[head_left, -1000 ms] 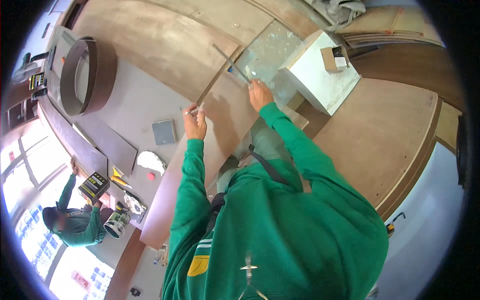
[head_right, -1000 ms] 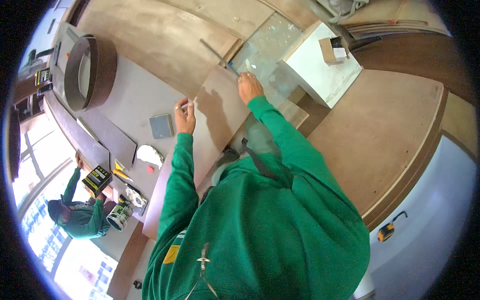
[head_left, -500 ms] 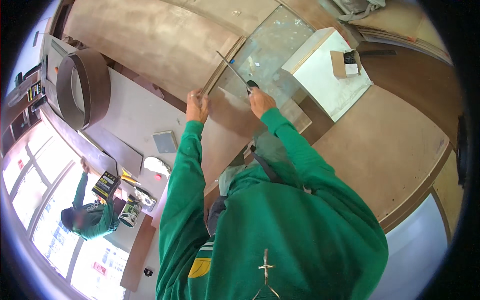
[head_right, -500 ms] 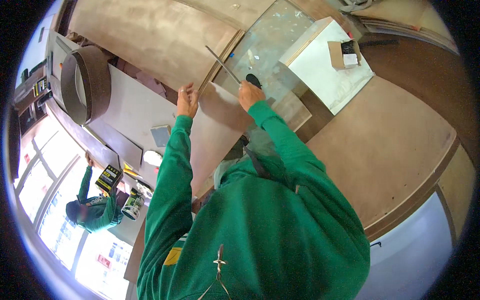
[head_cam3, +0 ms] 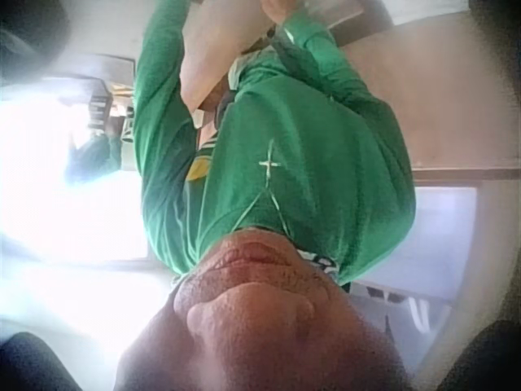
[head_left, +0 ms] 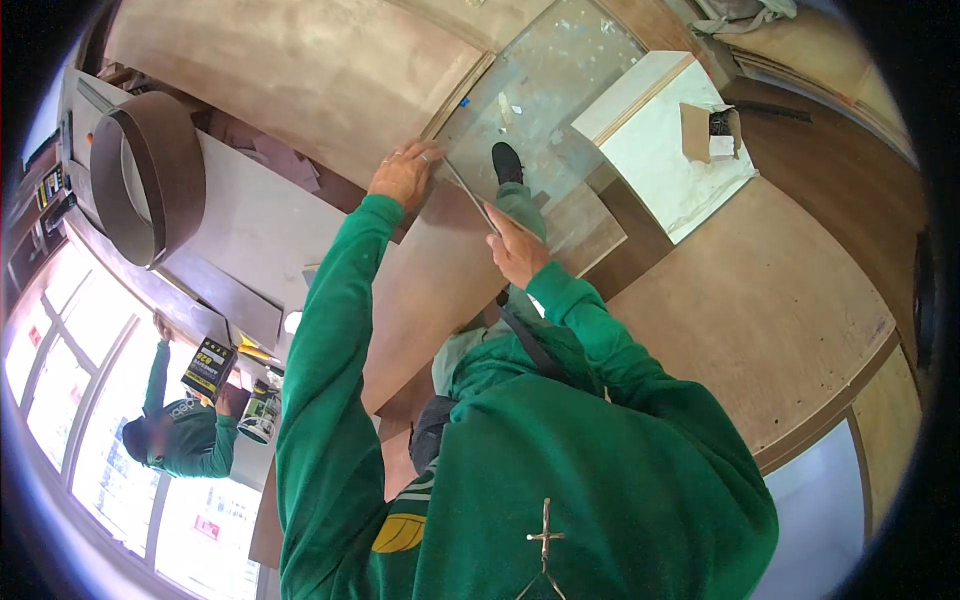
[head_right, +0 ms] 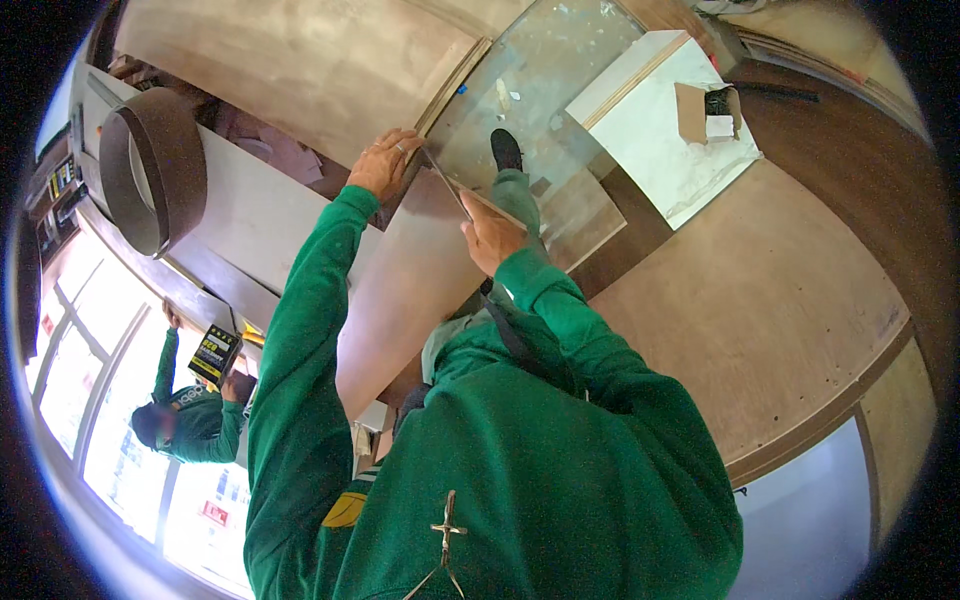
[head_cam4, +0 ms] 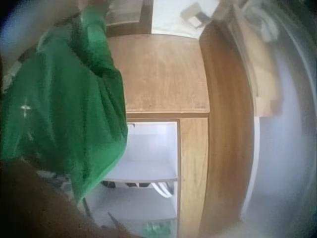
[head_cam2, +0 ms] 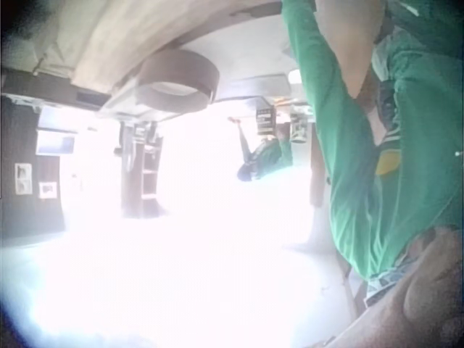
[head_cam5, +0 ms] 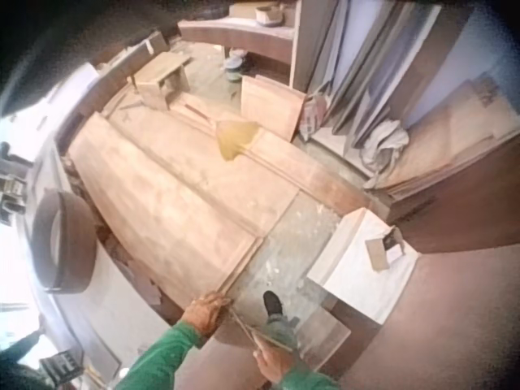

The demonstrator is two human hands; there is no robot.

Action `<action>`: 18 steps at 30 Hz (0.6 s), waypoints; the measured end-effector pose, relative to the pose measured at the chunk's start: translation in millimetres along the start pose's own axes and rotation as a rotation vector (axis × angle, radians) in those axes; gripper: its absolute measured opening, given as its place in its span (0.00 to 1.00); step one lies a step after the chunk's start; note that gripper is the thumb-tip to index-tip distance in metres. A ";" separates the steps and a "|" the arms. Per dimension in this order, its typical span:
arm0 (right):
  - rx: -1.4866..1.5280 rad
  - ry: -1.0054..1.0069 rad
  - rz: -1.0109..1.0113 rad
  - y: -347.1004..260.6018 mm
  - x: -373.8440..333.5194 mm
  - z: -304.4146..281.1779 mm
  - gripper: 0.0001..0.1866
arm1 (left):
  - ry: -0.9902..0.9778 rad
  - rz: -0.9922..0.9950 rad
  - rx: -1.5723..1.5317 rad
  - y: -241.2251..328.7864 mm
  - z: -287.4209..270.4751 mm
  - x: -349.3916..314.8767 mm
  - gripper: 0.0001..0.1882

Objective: The person sands the edge of a large wooden board using a sanding block, then uses a knife to trim excess material from the edge before continues sanding the same edge.

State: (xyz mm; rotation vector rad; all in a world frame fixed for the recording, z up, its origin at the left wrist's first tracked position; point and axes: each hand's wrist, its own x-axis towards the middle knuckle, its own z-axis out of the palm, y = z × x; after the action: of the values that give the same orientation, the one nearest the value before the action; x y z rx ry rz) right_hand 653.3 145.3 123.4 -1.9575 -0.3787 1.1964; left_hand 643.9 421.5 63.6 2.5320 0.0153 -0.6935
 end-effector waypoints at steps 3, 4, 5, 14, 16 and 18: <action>0.058 -0.051 0.059 -11.0 2.7 -2.8 0.31 | -0.005 -0.015 0.022 -6.4 4.4 -3.8 0.24; 0.068 -0.066 0.067 -15.0 3.4 -3.3 0.31 | 0.001 -0.023 0.041 -8.2 5.5 -7.3 0.25; 0.079 -0.081 0.076 -18.8 3.5 -3.2 0.31 | 0.006 0.005 0.028 -11.0 6.0 -11.1 0.26; -0.040 -0.132 0.065 -36.6 8.3 -6.5 0.31 | 0.075 0.055 -0.120 -14.4 9.5 -31.0 0.36; -0.076 -0.103 -0.019 -37.8 8.1 -6.1 0.31 | 0.088 0.034 -0.112 -13.1 13.2 -33.5 0.37; -0.116 -0.116 0.011 -40.0 8.2 -5.0 0.31 | 0.097 0.033 -0.097 -14.6 16.6 -34.8 0.35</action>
State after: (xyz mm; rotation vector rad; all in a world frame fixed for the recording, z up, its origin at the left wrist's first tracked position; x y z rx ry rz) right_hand 667.5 173.5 149.7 -1.9953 -0.5080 1.3252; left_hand 603.7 430.4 61.1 2.4647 0.0394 -0.5437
